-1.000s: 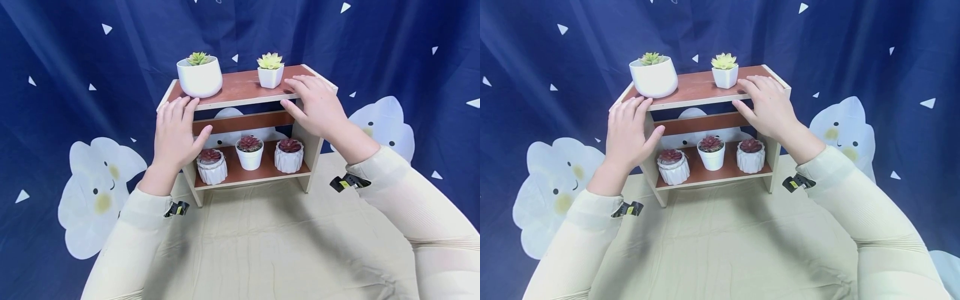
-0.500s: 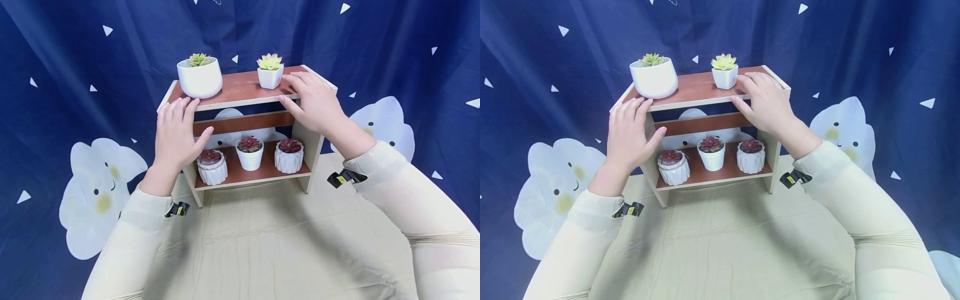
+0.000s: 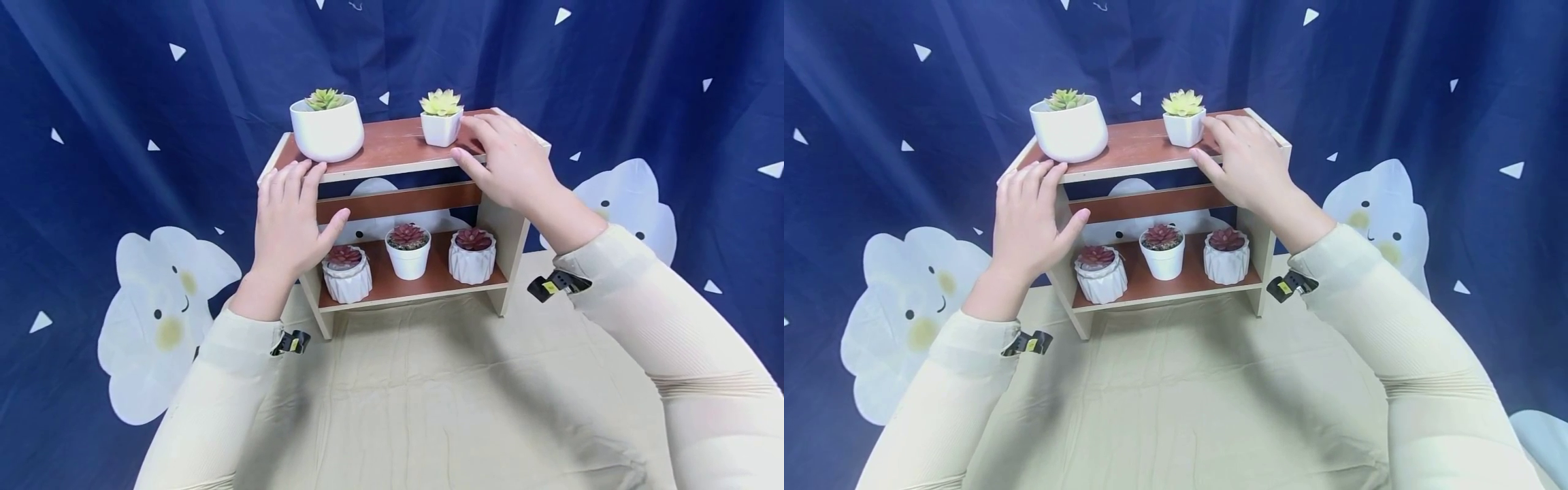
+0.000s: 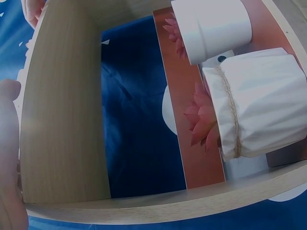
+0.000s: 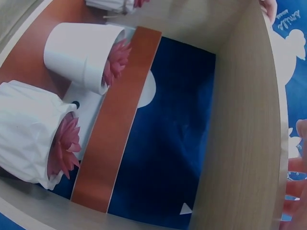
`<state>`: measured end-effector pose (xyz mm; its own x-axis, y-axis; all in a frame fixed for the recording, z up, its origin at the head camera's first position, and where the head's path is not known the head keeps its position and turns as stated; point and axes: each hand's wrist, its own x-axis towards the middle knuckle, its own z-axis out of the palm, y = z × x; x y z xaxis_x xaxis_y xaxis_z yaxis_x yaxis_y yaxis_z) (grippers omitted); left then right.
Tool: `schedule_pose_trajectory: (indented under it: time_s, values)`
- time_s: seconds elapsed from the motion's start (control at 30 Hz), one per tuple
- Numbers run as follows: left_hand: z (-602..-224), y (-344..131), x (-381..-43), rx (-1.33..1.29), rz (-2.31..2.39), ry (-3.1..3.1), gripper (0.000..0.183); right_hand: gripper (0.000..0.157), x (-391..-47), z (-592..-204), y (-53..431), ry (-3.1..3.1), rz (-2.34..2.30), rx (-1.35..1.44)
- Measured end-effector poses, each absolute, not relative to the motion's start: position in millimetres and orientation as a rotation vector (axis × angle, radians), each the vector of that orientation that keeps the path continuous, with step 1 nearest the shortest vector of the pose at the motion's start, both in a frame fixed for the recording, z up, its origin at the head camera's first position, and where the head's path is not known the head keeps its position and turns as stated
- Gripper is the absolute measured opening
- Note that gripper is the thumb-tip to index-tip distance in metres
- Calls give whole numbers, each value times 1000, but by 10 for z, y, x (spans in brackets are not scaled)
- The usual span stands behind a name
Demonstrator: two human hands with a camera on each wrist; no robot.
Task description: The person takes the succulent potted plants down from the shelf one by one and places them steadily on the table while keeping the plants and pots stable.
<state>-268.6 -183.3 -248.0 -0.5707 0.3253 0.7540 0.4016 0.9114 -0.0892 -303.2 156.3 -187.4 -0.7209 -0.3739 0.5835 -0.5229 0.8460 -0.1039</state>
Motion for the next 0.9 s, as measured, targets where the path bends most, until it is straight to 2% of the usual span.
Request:
schedule_pose_trajectory:
  time_s: [0.53, 0.9]
  values:
    - [-2477, -1838, -2682, -507, -109, -2248, 78, 62, -3094, -1826, 1547, -2564, 408, 568]
    - [-2479, -1841, -2693, -514, -112, -2242, 78, 70, -3149, -1786, 1512, -2655, 446, 481]
